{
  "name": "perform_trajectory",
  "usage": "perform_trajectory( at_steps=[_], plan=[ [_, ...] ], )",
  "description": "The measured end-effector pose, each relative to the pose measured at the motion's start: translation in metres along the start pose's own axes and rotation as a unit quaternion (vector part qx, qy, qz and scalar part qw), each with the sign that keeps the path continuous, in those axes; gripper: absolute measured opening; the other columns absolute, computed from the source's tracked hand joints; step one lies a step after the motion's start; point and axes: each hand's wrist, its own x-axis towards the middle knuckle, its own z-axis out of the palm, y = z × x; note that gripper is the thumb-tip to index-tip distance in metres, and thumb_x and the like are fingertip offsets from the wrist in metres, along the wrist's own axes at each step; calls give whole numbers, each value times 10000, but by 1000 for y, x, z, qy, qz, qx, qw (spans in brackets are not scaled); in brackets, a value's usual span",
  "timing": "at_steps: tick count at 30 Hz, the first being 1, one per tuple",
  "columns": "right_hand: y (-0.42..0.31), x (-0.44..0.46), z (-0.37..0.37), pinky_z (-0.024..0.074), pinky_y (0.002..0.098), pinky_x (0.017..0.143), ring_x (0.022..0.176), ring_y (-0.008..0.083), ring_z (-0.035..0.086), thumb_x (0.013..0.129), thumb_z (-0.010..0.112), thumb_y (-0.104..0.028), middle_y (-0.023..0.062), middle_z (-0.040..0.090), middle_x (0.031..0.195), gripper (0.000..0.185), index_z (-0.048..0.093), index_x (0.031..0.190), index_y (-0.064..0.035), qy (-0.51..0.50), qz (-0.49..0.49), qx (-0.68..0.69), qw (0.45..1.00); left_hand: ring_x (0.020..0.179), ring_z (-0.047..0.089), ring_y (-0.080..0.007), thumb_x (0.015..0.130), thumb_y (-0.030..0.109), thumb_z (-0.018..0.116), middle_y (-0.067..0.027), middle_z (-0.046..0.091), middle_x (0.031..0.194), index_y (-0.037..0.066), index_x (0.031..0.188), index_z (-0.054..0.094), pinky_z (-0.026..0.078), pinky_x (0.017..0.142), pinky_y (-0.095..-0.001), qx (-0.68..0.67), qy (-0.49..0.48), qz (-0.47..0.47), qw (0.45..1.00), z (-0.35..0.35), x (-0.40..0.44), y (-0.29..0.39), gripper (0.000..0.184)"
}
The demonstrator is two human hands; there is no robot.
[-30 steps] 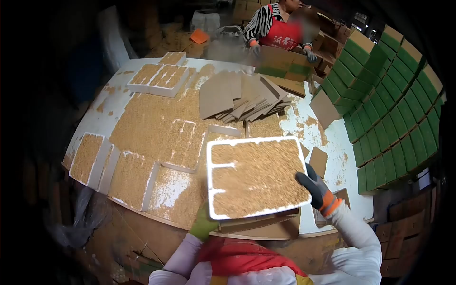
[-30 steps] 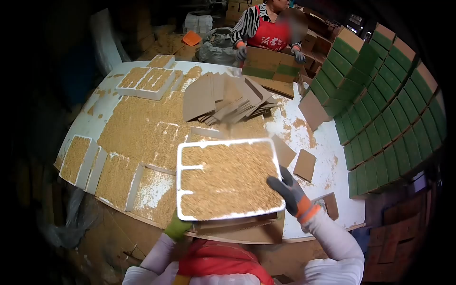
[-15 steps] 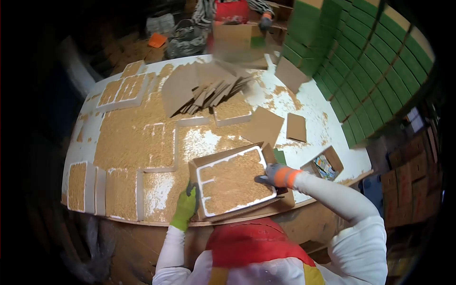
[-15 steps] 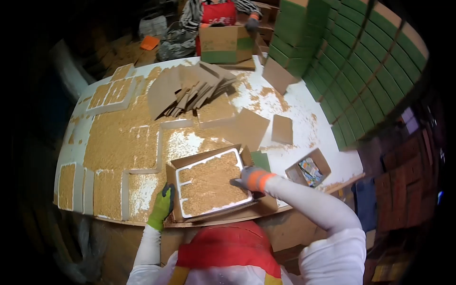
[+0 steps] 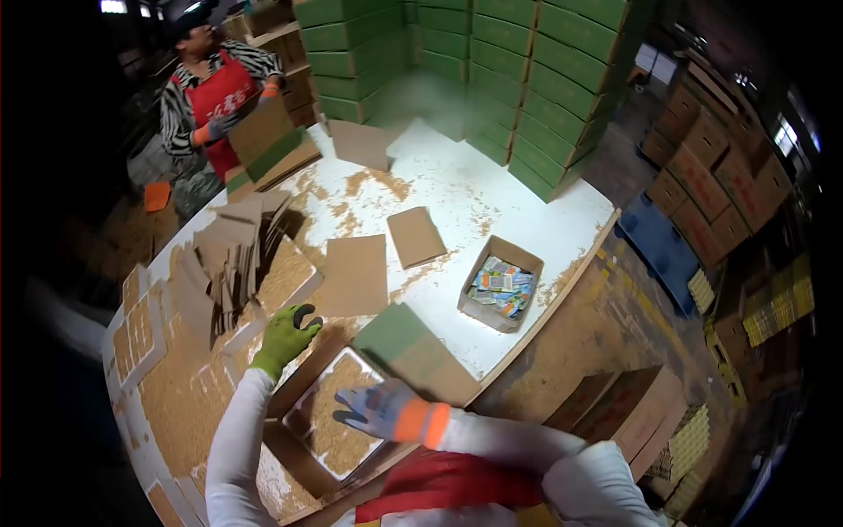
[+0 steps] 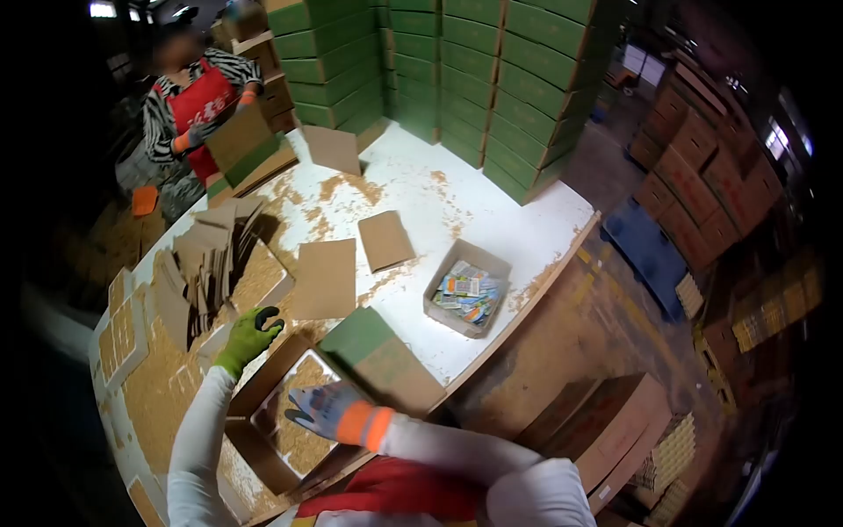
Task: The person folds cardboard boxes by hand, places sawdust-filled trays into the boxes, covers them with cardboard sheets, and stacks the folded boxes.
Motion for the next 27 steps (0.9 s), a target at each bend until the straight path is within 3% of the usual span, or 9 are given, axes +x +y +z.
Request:
perform_trajectory(
  at_steps=[2,5,9,10,12,13,15,21,27],
  plan=[
    [38,-40,-17,534,422,646,747,293,659,938,578,-399,75,673,988,396,567,1222,-124,260,-77,66,960,1042,621,-342,813,355,685,-146,666,1119,70,1110,671,487,911,-415,18,-99,13,995,26,56,2,411],
    [81,-106,-68,534,387,687,753,301,656,896,650,-354,109,676,884,323,656,1122,-124,290,182,-198,918,1062,615,-344,797,388,676,-154,660,1128,74,1134,657,479,933,-429,72,-179,106,975,87,136,27,461],
    [156,-137,-99,539,400,738,821,300,671,884,659,-218,161,691,925,217,684,1065,-101,426,241,-20,872,1017,621,-357,705,460,739,-184,655,1092,78,1112,640,484,904,-455,150,-79,236,957,175,222,39,567],
    [166,-130,-115,539,381,745,816,272,667,872,653,-185,164,689,939,199,682,1036,-76,374,284,-91,878,951,615,-365,672,468,779,-176,651,1015,81,1050,633,491,850,-459,108,-19,337,935,185,236,46,560],
    [214,-93,-135,522,392,773,853,251,644,856,631,-164,142,671,958,200,669,1018,-53,292,368,-188,862,1099,561,-400,576,421,852,-200,630,1120,53,1183,594,457,940,-461,149,-222,111,957,182,256,105,756],
    [247,-66,-137,505,422,793,897,257,625,851,615,-177,117,657,964,219,659,1028,-55,262,416,-212,844,1341,383,-461,619,491,817,-288,413,1444,3,1474,332,395,1073,-476,139,29,285,948,242,287,36,1097],
    [297,-33,-133,449,481,895,1110,331,565,868,568,-243,126,604,1215,374,637,1168,-32,179,428,-303,833,1292,431,-489,664,472,781,-300,367,1469,32,1538,165,405,1053,-514,238,-89,38,966,277,315,4,1156],
    [334,-19,-102,376,507,998,1184,367,534,885,538,-247,140,559,1340,386,677,1189,-55,78,410,-372,829,1175,560,-399,899,596,537,-331,495,1332,-117,1365,417,440,1012,-489,344,-56,153,925,259,272,35,860],
    [358,-2,-97,406,447,865,1023,297,594,868,545,-350,101,661,1136,377,745,1027,-73,151,439,-312,829,933,663,-338,765,547,735,-214,668,1075,-34,1274,500,549,784,-424,259,-230,141,927,176,253,121,808]
  ],
)
